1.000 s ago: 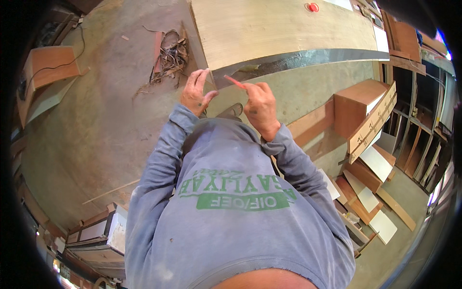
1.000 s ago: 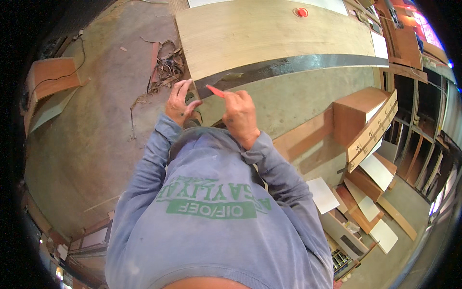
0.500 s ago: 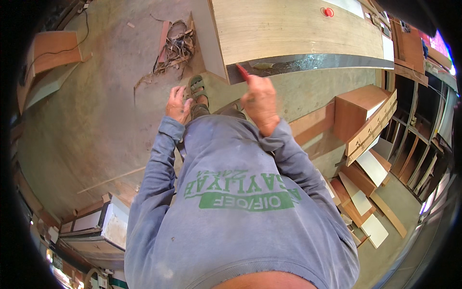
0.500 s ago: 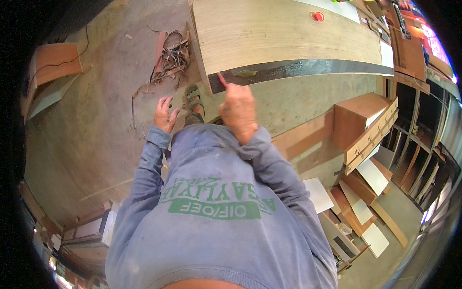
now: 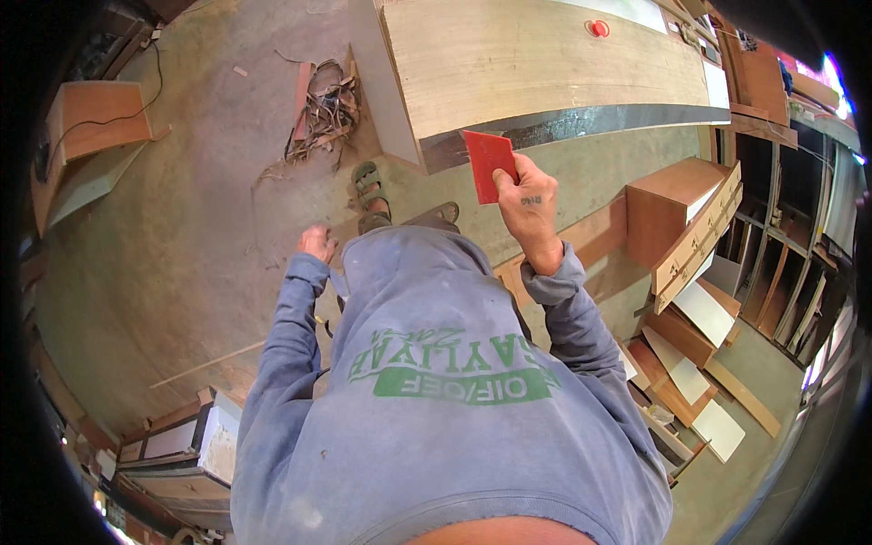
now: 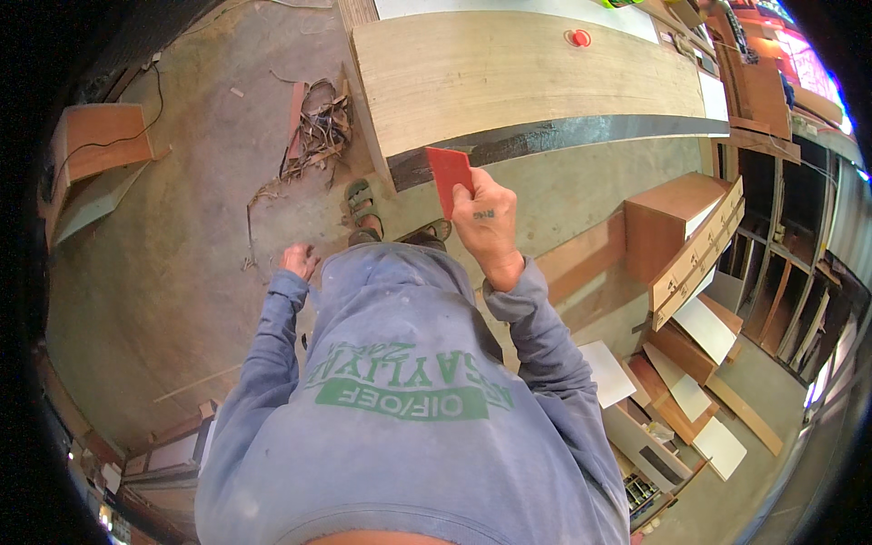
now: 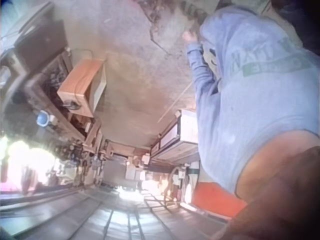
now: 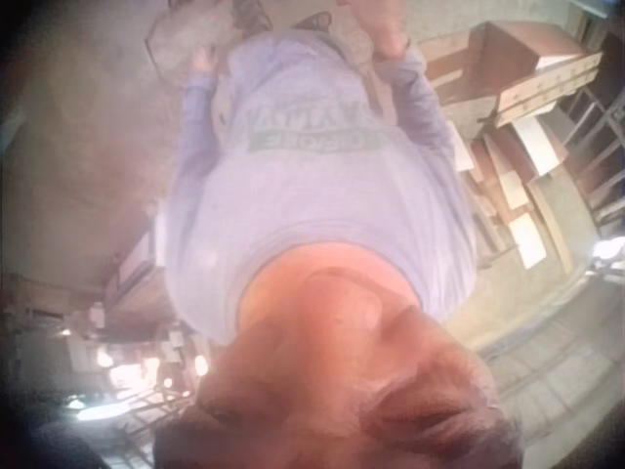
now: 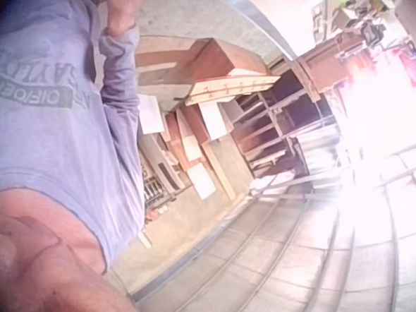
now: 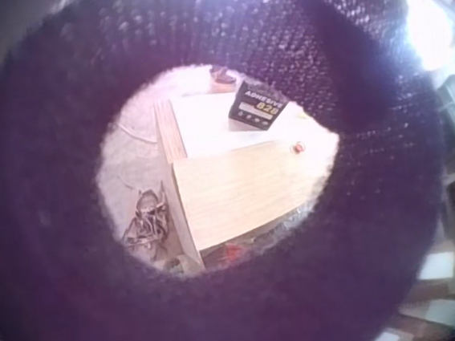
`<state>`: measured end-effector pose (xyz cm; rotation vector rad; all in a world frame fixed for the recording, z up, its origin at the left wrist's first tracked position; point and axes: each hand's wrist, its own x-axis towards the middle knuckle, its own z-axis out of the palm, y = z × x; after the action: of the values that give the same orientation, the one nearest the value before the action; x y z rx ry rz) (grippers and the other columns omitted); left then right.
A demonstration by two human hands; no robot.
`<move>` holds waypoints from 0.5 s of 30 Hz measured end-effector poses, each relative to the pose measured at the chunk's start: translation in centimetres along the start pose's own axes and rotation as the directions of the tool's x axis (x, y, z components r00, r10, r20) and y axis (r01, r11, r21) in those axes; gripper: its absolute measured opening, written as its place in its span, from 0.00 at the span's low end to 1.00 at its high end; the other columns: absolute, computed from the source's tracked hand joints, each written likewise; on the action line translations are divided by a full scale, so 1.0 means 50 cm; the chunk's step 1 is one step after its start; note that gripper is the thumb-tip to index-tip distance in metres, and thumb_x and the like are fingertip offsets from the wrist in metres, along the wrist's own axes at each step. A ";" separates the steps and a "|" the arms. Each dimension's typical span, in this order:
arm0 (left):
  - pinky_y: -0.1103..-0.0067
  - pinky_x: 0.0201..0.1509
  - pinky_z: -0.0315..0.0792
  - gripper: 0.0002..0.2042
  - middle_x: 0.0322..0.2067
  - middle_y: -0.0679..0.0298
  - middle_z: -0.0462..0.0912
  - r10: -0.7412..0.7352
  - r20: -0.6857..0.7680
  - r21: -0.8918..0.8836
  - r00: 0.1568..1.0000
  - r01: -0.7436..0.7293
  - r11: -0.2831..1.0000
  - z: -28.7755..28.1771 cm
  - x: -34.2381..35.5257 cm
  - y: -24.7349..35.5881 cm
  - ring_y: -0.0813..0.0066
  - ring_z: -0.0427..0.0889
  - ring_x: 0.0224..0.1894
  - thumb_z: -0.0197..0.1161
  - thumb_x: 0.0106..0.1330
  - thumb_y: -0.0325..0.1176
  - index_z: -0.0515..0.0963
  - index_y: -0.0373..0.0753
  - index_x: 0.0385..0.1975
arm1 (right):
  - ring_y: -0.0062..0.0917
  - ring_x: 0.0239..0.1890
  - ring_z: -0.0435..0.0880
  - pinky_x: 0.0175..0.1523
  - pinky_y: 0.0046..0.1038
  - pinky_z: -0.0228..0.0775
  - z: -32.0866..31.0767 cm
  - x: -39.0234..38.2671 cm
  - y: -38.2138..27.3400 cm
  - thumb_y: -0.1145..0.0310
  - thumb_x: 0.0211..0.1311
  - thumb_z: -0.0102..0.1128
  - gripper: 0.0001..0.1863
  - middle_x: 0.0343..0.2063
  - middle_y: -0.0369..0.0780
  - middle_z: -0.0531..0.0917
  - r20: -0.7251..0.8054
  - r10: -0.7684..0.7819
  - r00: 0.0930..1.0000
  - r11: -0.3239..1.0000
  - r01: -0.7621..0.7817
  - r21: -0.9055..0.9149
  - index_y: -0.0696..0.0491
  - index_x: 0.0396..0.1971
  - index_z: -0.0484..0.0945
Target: The person applies adhesive to a long strip of edge banding using a red card, then presses it onto the edge of a wooden board. They smooth the banding along the edge and later place the strip on a shelf.
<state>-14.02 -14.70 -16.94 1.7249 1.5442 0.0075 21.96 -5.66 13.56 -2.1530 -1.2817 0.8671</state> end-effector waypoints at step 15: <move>0.59 0.48 0.77 0.14 0.36 0.48 0.83 0.098 -0.008 0.016 0.995 -0.098 0.995 -0.048 0.018 0.084 0.46 0.83 0.44 0.68 0.60 0.37 0.83 0.34 0.40 | 0.46 0.34 0.79 0.42 0.45 0.72 0.199 0.034 0.018 0.81 0.51 0.55 0.13 0.29 0.49 0.81 0.110 -0.608 0.787 0.758 0.616 -0.217 0.60 0.38 0.80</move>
<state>-11.49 -12.36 -13.47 1.8138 1.4684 0.0525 15.88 -3.71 5.70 -1.6794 -2.0357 0.4793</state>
